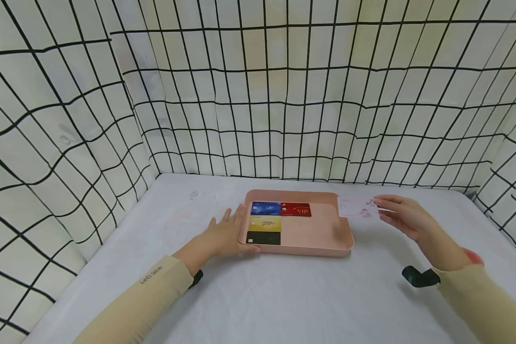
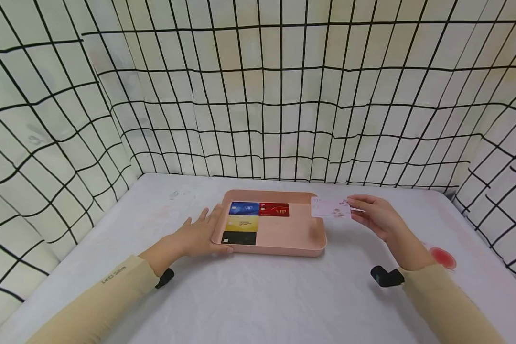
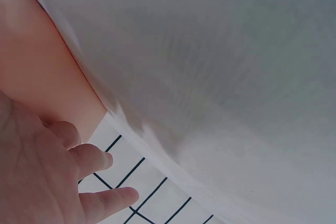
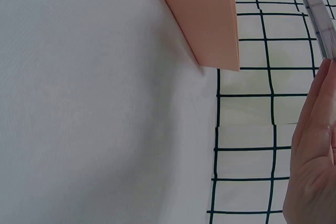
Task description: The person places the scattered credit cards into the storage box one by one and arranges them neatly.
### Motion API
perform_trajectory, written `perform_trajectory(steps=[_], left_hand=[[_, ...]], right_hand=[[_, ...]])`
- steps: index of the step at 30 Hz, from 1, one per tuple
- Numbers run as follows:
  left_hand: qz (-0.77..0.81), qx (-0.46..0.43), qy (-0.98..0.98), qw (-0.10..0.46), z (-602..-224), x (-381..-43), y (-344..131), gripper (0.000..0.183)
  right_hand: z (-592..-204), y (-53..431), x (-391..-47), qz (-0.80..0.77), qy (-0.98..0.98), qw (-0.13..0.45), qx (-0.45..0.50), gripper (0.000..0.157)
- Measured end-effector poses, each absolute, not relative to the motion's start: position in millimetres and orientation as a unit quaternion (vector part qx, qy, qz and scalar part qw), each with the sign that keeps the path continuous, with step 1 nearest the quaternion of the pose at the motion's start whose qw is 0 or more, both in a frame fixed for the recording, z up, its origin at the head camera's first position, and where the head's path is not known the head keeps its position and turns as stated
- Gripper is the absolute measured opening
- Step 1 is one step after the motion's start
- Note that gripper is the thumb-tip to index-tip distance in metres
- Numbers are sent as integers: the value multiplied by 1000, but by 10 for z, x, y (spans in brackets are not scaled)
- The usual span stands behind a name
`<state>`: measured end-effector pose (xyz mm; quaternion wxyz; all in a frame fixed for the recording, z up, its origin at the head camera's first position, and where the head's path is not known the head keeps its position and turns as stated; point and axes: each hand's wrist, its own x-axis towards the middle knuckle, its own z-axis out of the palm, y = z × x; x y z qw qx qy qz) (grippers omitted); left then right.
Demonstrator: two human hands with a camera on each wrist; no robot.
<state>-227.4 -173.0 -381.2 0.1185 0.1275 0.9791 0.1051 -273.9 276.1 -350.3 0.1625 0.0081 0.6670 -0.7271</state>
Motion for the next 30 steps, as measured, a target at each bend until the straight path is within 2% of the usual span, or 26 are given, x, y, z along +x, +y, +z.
perform_trajectory(steps=[4, 8, 11, 16, 20, 30], left_hand=[[110, 128, 979, 118, -3808, -2269, -1739, 129], [114, 125, 978, 120, -3803, -2263, -1740, 129], [116, 124, 978, 119, -3803, -2263, -1735, 129], [115, 126, 979, 115, -3813, -2272, -1733, 130], [114, 127, 979, 114, -3820, -2276, -1736, 131], [116, 128, 978, 115, -3828, -2283, -1746, 132]], right_hand=[[-3522, 2629, -2765, -721, 672, 167, -1, 6], [-3529, 2501, -2785, -718, 675, 170, -8, 10], [-3544, 2414, -2807, -713, 679, 175, -7, 18], [-3583, 2277, -2838, -700, 691, 183, -4, 45], [-3604, 2166, -2860, -696, 694, 184, -4, 54], [-3638, 1929, -2904, -677, 714, 178, -12, 53]])
